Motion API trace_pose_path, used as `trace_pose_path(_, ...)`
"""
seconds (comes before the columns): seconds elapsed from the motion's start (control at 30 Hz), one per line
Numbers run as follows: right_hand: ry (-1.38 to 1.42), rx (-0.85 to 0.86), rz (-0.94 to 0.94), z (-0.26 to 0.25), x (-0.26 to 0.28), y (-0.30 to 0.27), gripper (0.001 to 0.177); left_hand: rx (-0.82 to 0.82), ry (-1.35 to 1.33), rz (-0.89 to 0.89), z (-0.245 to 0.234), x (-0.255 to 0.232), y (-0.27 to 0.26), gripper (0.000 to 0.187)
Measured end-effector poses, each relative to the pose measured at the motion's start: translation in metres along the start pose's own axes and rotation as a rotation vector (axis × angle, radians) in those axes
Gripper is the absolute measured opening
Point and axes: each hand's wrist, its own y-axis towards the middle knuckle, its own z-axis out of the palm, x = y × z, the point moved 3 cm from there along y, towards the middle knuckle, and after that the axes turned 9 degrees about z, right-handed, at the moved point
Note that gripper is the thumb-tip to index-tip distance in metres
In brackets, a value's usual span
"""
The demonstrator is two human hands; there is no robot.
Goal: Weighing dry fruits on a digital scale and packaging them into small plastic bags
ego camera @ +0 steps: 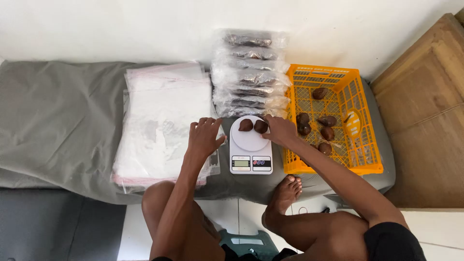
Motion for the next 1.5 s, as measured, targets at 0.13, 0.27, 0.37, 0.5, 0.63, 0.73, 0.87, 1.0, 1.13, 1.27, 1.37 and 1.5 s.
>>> trace_pose_path(0.13, 0.013, 0.024, -0.04, -0.011, -0.005, 0.001, 0.063, 0.03, 0.005, -0.006, -0.008, -0.003, -0.003, 0.053)
trace_pose_path(0.27, 0.264, -0.068, -0.027, -0.05, -0.027, -0.001, 0.048, 0.056, -0.04, -0.017, -0.019, -0.005, -0.008, 0.055)
trace_pose_path(0.37, 0.332, -0.156, -0.026, -0.081, -0.059, -0.013, 0.042, 0.088, -0.059, -0.018, -0.017, -0.005, -0.01, 0.056)
trace_pose_path(0.5, 0.314, -0.109, 0.101, -0.103, -0.101, -0.053, 0.029, 0.154, -0.023, -0.04, -0.004, 0.001, -0.01, 0.058)
trace_pose_path(0.63, 0.144, 0.028, 0.391, -0.078, -0.168, -0.077, 0.04, 0.178, -0.033, -0.037, -0.001, -0.004, -0.007, 0.059)
trace_pose_path(0.73, -0.13, 0.152, 0.378, -0.034, -0.225, -0.055, 0.047, 0.174, -0.067, -0.02, 0.002, -0.009, -0.002, 0.057)
trace_pose_path(0.87, -0.061, 0.19, 0.421, -0.042, -0.194, -0.079, 0.041, 0.208, -0.052, -0.015, 0.018, -0.008, 0.004, 0.059)
trace_pose_path(1.0, -0.105, 0.121, 0.29, 0.018, -0.228, -0.039, 0.054, 0.194, -0.064, 0.024, 0.008, -0.019, 0.01, 0.059)
trace_pose_path(1.13, -0.193, 0.161, 0.356, 0.014, -0.211, -0.042, 0.059, 0.212, -0.069, 0.019, 0.012, -0.022, 0.014, 0.06)
trace_pose_path(1.27, -0.184, 0.246, 0.405, 0.051, -0.248, -0.013, 0.061, 0.207, -0.076, 0.041, 0.015, -0.019, 0.014, 0.061)
trace_pose_path(1.37, -0.101, 0.25, 0.421, 0.054, -0.258, -0.007, 0.065, 0.205, -0.075, 0.045, 0.016, -0.016, 0.013, 0.06)
trace_pose_path(1.5, 0.038, 0.286, 0.447, 0.026, -0.259, -0.021, 0.065, 0.223, -0.051, 0.022, 0.024, -0.008, 0.014, 0.061)
